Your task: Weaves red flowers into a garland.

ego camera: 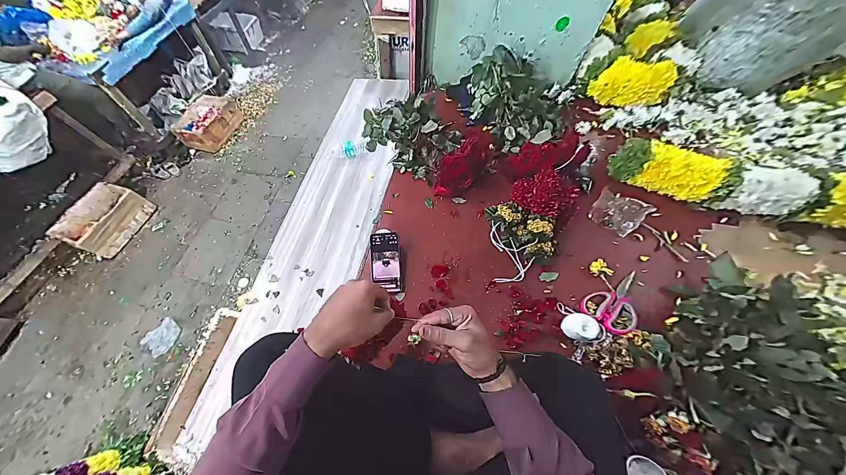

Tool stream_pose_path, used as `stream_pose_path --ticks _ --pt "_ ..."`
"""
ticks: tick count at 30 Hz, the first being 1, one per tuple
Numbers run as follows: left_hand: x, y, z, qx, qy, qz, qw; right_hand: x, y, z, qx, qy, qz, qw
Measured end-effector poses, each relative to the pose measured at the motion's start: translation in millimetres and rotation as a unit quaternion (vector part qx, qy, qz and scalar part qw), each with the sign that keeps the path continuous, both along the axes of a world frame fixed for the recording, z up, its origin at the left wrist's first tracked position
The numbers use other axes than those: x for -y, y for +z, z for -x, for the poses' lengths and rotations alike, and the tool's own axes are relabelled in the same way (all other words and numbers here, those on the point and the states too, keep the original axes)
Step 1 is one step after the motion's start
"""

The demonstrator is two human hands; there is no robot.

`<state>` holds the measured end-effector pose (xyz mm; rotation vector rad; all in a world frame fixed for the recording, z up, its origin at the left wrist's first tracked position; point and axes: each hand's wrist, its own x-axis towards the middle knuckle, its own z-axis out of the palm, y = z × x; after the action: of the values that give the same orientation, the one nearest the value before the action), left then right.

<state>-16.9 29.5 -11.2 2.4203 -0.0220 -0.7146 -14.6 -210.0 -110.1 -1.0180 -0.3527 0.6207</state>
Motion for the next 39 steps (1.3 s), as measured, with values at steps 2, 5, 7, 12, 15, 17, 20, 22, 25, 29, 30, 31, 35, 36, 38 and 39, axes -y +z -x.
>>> stream_pose_path --ticks 2,5,7,12,15,17,20,22,25,29,30,31,35,36,38,39 --pt "-10 -4 6 -0.020 -0.018 0.002 1.000 2 -4 -3 -0.012 0.011 0.029 0.999" --pt "-13 -6 15 -0.015 0.029 -0.018 0.999 0 -4 -1 0.007 0.050 0.068 0.996" --pt "-13 -9 17 -0.024 0.067 -0.031 0.997 -2 -2 1 0.036 0.097 0.083 0.991" --pt "-20 -22 15 -0.077 0.102 -0.046 0.991 -8 -8 -6 0.044 0.099 0.143 0.984" --pt "-38 -28 15 -0.113 0.117 -0.042 0.986 -28 -37 -42 0.074 0.075 0.300 0.948" --pt "-45 -31 15 -0.125 0.125 -0.037 0.984 -51 -70 -66 0.113 0.097 0.392 0.908" --pt "-49 -33 14 -0.134 0.139 -0.018 0.981 -86 -114 -89 0.145 0.140 0.475 0.857" --pt "-50 -33 14 -0.136 0.147 -0.009 0.980 -98 -134 -100 0.170 0.135 0.499 0.839" --pt "-49 -31 16 -0.124 0.149 -0.004 0.981 -89 -128 -111 0.176 0.068 0.476 0.859" --pt "-41 -24 20 -0.109 0.115 -0.006 0.987 -30 -100 -117 0.126 -0.041 0.444 0.886" --pt "-38 -21 21 -0.110 0.107 -0.009 0.988 -11 -100 -115 0.117 -0.058 0.460 0.878" --pt "-35 -19 23 -0.114 0.098 -0.009 0.989 9 -103 -111 0.107 -0.068 0.486 0.865" --pt "-25 -16 25 -0.131 0.063 -0.014 0.989 49 -109 -92 0.041 -0.067 0.601 0.795" --pt "-23 -17 25 -0.134 0.058 -0.017 0.989 48 -110 -89 0.036 -0.056 0.627 0.776" --pt "-21 -20 25 -0.139 0.054 -0.027 0.988 35 -110 -84 0.057 -0.022 0.653 0.755" --pt "-21 -22 25 -0.142 0.055 -0.032 0.988 25 -109 -82 0.077 0.002 0.658 0.749"
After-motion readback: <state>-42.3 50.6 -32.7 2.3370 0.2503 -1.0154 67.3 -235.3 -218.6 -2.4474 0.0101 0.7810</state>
